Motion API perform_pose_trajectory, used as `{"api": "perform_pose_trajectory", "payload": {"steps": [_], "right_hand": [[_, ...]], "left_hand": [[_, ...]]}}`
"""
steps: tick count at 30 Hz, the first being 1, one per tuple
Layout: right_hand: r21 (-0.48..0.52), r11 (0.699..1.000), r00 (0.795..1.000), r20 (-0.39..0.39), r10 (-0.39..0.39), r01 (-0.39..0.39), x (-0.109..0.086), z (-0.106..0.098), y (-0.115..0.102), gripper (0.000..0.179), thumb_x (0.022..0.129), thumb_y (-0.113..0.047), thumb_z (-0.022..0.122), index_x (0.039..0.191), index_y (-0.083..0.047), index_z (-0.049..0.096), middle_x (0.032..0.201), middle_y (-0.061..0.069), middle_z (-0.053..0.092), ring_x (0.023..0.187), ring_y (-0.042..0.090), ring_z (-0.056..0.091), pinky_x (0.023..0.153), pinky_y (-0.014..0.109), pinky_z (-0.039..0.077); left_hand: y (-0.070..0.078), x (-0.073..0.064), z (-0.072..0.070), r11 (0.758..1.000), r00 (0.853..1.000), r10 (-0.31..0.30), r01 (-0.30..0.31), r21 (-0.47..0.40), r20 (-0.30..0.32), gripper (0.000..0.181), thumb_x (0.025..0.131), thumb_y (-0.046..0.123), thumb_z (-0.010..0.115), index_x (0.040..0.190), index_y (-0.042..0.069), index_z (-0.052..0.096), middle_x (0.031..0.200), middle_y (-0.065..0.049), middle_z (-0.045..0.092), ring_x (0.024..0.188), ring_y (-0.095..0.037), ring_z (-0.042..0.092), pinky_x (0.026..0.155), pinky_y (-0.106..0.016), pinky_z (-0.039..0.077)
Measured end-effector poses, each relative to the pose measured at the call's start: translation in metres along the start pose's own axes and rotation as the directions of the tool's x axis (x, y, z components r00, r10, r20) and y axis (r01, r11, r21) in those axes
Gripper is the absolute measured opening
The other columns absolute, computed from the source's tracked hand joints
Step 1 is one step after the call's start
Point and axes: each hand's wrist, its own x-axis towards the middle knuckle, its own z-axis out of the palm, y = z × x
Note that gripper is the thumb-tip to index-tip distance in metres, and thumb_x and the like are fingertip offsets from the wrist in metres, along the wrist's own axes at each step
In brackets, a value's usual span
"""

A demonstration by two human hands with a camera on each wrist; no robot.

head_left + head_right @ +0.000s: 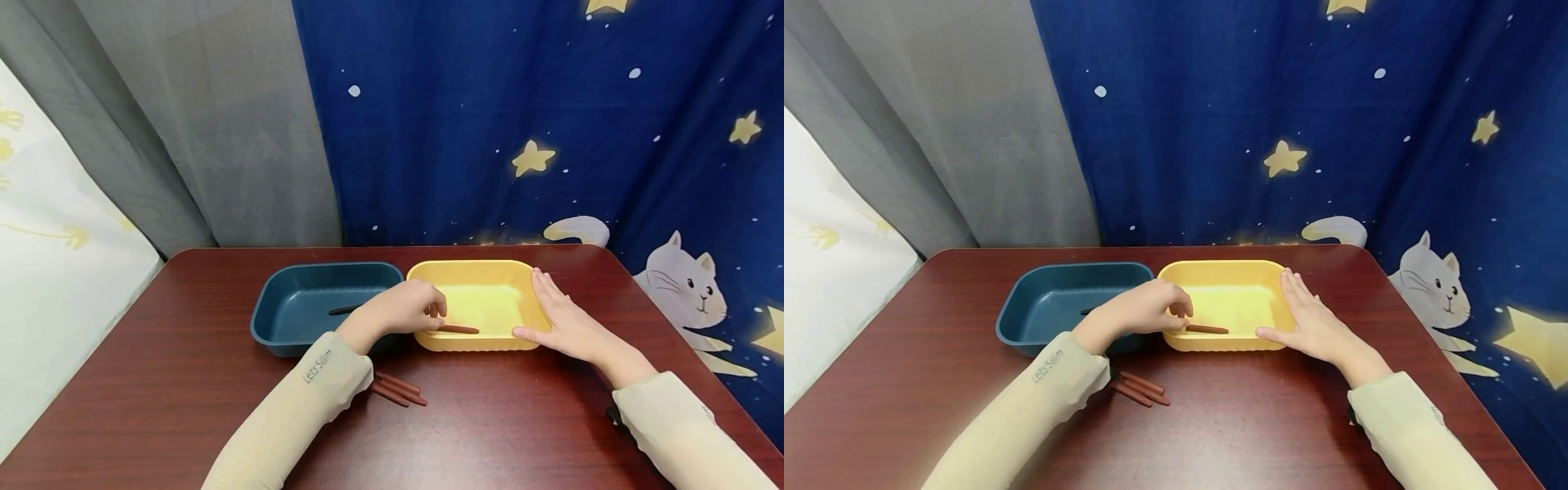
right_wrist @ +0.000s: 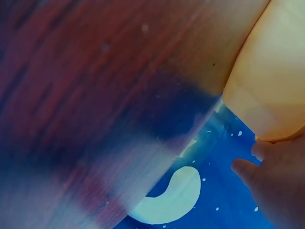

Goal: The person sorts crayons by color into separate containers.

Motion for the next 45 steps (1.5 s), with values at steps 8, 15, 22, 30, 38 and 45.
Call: {"api": "perform_pose_trajectory", "payload": {"steps": [8, 15, 22, 30, 38, 45], "right_hand": [[0.017, 1.000, 1.000, 0.005, 0.007, -0.007, -0.002, 0.001, 0.002, 0.111, 0.088, -0.054, 0.067, 0.158, 0.001, 0.000, 0.167, 0.019, -0.004, 0.153, 0.045, 0.001, 0.114, 0.073, 0.013], [0.016, 1.000, 1.000, -0.002, 0.004, -0.004, -0.002, 0.002, 0.004, 0.111, 0.089, -0.053, 0.067, 0.158, 0.002, 0.001, 0.167, 0.019, -0.004, 0.153, 0.044, 0.000, 0.114, 0.072, 0.012], [0.012, 1.000, 1.000, 0.003, 0.000, 0.000, -0.002, 0.001, 0.002, 0.110, 0.089, -0.053, 0.067, 0.158, 0.002, 0.001, 0.167, 0.020, -0.003, 0.153, 0.045, 0.002, 0.114, 0.072, 0.013], [0.011, 1.000, 1.000, 0.002, 0.005, -0.005, -0.001, -0.001, 0.000, 0.111, 0.088, -0.054, 0.067, 0.158, 0.001, 0.000, 0.167, 0.019, -0.004, 0.153, 0.045, 0.001, 0.114, 0.073, 0.014], [0.008, 1.000, 1.000, -0.001, 0.004, -0.004, -0.002, -0.001, -0.001, 0.111, 0.089, -0.054, 0.067, 0.158, 0.002, 0.000, 0.167, 0.019, -0.004, 0.153, 0.045, 0.001, 0.114, 0.072, 0.014], [0.005, 1.000, 1.000, 0.003, 0.004, -0.004, -0.001, 0.000, 0.000, 0.110, 0.089, -0.054, 0.066, 0.158, 0.001, 0.000, 0.167, 0.018, -0.004, 0.153, 0.044, 0.002, 0.115, 0.071, 0.014]], "left_hand": [[0.014, -0.031, -0.007, 0.996, 0.995, 0.080, -0.078, 0.038, -0.067, 0.016, 0.094, 0.020, 0.067, 0.104, 0.010, 0.075, 0.104, -0.001, 0.072, 0.094, -0.017, 0.066, 0.086, -0.031, 0.054], [0.024, -0.050, -0.005, 0.988, 0.985, 0.148, -0.143, 0.060, -0.092, 0.014, 0.093, 0.017, 0.067, 0.101, 0.009, 0.075, 0.099, -0.003, 0.071, 0.090, -0.017, 0.065, 0.080, -0.025, 0.053], [0.032, -0.066, 0.004, 0.975, 0.983, 0.175, -0.165, 0.148, -0.056, 0.013, 0.092, 0.020, 0.068, 0.102, 0.012, 0.074, 0.096, 0.002, 0.070, 0.089, -0.011, 0.062, 0.081, -0.026, 0.053], [0.029, -0.070, 0.020, 0.979, 0.988, 0.154, -0.155, 0.136, 0.019, 0.014, 0.092, 0.018, 0.067, 0.102, 0.013, 0.074, 0.099, 0.004, 0.070, 0.095, -0.008, 0.063, 0.084, -0.023, 0.053], [0.025, -0.072, 0.032, 0.985, 0.990, 0.102, -0.114, 0.130, 0.097, 0.002, 0.088, 0.020, 0.072, 0.087, 0.018, 0.071, 0.086, 0.006, 0.067, 0.079, -0.005, 0.058, 0.071, -0.019, 0.049], [0.018, -0.075, 0.039, 0.993, 0.990, 0.063, -0.075, 0.086, 0.127, 0.004, 0.086, 0.020, 0.074, 0.084, 0.020, 0.071, 0.079, 0.009, 0.064, 0.071, 0.000, 0.054, 0.064, -0.015, 0.045]]}}
